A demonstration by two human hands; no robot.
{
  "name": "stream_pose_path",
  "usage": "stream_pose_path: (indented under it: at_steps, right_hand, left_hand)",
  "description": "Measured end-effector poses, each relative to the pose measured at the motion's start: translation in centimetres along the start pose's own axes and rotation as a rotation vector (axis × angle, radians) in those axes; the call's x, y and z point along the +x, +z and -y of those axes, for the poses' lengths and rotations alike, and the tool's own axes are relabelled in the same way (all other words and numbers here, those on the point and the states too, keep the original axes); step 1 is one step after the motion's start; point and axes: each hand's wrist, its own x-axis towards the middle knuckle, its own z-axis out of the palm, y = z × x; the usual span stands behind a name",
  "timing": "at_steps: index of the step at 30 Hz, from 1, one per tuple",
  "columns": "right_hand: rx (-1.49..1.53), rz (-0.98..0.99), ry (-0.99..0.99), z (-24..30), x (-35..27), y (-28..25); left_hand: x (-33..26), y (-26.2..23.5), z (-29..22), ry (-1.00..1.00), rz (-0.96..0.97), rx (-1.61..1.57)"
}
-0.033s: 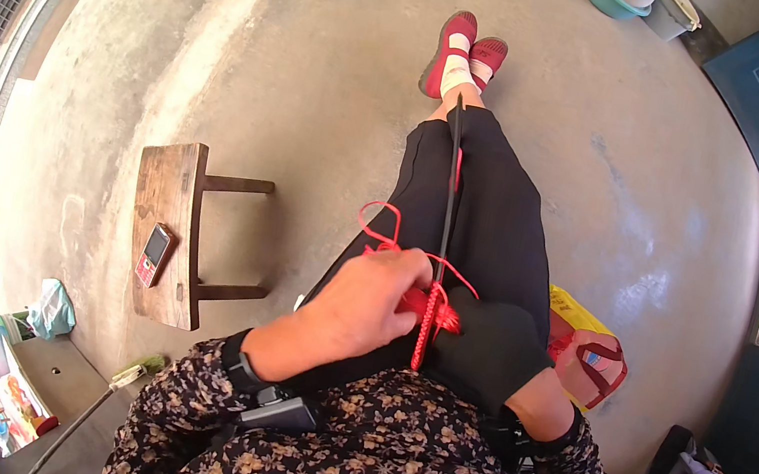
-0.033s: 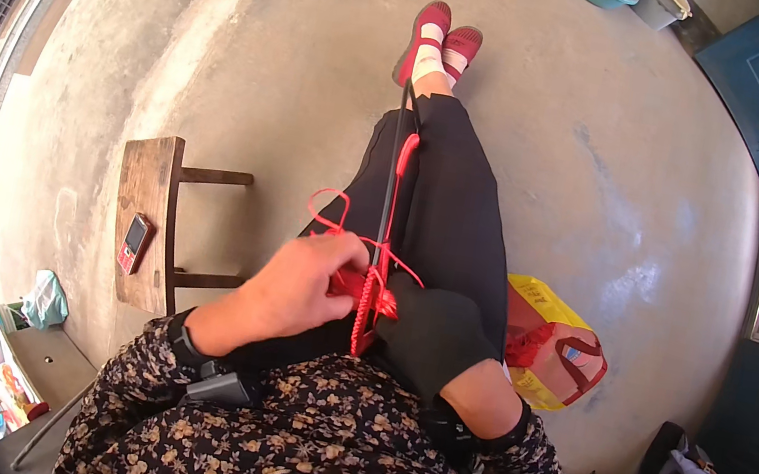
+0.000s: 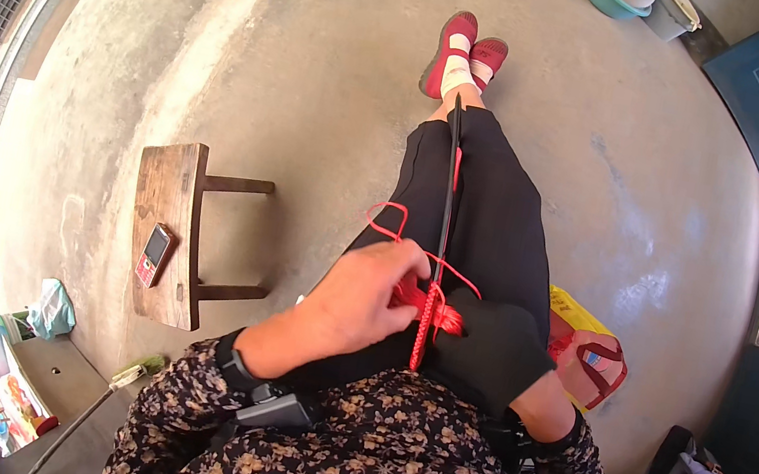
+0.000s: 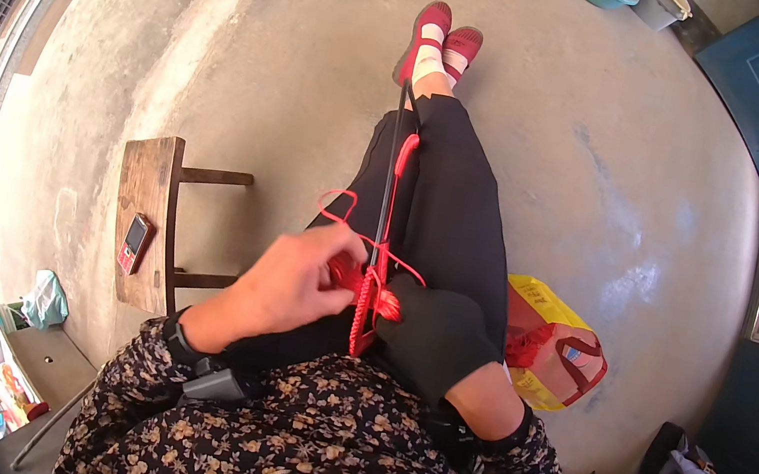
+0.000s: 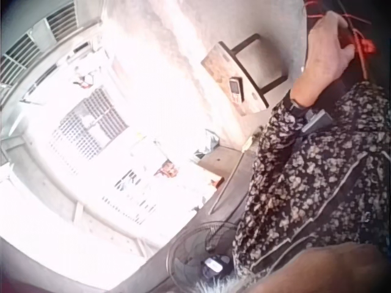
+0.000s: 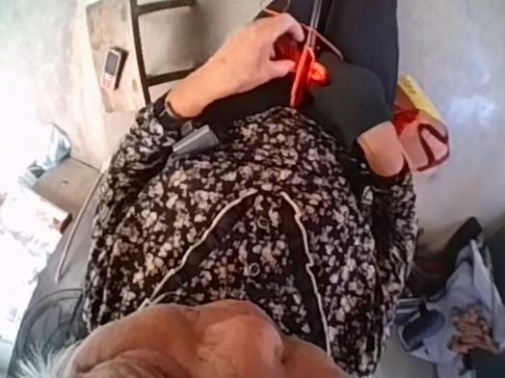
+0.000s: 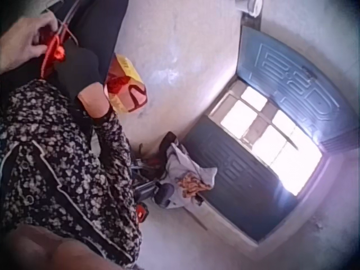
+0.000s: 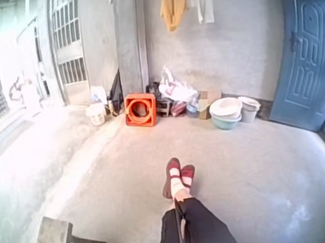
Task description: The person is weaving red plastic cord onto a black furniture frame.
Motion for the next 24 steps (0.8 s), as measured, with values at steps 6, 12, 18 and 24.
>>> stream_pose_path:
  at_steps: [6,12,18,24]
  right_hand:
    - [0.338,-0.294,0.064,0.1,-1.2,-1.6]
    - [1.364,-0.645,0.137,0.7,-4.2,-4.3]
    - [1.719,-0.580,0.010,-0.3,-5.7,-5.2]
    - [1.323,-0.171,0.359,-1.2,-2.3,-0.2]
  left_hand:
    - [-1.4,-3.5,-0.1,-0.051,0.229,-0.857]
    - [-0.8,-0.7,-2.1,-0.007,0.535,-1.360]
    - [1.0,0.2,-1.2,-0.004,0.262,-1.962]
    - [-3.1,-2.2,2.0,-0.191,0.162,-1.890]
